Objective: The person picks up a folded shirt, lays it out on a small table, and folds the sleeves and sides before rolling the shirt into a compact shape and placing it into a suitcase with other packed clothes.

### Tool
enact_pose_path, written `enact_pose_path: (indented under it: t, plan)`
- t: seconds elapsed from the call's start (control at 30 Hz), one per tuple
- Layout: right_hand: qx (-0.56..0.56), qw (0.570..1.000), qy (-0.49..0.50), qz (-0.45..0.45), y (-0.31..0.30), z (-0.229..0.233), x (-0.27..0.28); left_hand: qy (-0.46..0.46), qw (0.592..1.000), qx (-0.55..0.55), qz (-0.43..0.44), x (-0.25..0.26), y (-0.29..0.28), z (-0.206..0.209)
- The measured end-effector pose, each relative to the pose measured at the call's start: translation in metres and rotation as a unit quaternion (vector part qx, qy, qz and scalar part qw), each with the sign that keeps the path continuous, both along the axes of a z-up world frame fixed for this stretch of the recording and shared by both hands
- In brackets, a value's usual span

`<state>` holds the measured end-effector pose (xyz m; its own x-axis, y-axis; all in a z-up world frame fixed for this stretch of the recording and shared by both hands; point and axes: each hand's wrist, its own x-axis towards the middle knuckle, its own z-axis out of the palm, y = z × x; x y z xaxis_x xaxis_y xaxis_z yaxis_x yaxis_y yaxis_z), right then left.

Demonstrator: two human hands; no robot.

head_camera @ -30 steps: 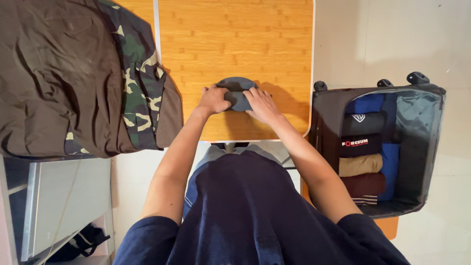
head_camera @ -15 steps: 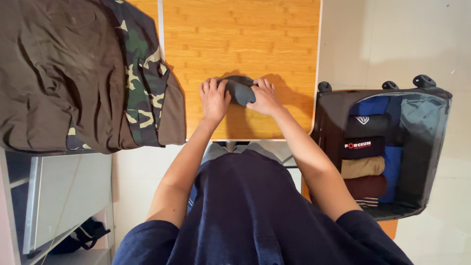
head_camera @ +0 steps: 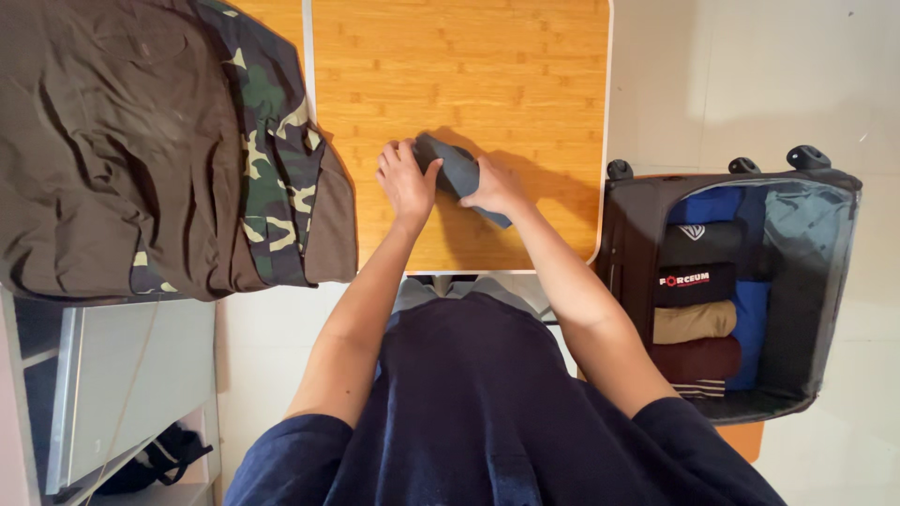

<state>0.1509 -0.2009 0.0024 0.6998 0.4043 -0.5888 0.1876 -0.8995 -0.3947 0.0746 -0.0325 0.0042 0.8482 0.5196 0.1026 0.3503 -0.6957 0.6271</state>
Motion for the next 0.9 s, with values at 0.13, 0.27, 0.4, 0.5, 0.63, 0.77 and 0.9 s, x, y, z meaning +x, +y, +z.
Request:
enact_pose_path:
  t: [0.13,0.27,0.4,0.5,0.63,0.77,0.9]
  plan:
    - [0.012,0.999,0.049,-0.019,-0.001,-0.009,0.0,0.043,0.997,-0.042,0.044,0.006,0.0,-0.005]
    - [0.11,0.987,0.076,-0.088,-0.007,-0.026,-0.008,-0.024,0.993,-0.103,0.048,0.007,0.002,-0.031]
    - [0.256,0.943,0.119,-0.177,-0.014,-0.023,-0.018,-0.102,0.972,-0.196,0.079,0.009,0.002,-0.07]
    - [0.368,0.873,0.215,-0.236,-0.018,-0.013,-0.018,-0.036,0.878,-0.447,0.17,0.011,0.008,-0.089]
    - [0.383,0.82,0.289,-0.312,-0.024,-0.003,-0.021,0.028,0.736,-0.671,0.079,0.014,0.004,-0.095]
    - [0.427,0.788,0.244,-0.37,-0.023,-0.002,-0.027,-0.018,0.764,-0.641,0.074,0.03,-0.023,-0.079]
    - [0.469,0.754,0.221,-0.403,-0.025,-0.006,-0.037,0.014,0.725,-0.688,0.011,0.036,-0.039,-0.04]
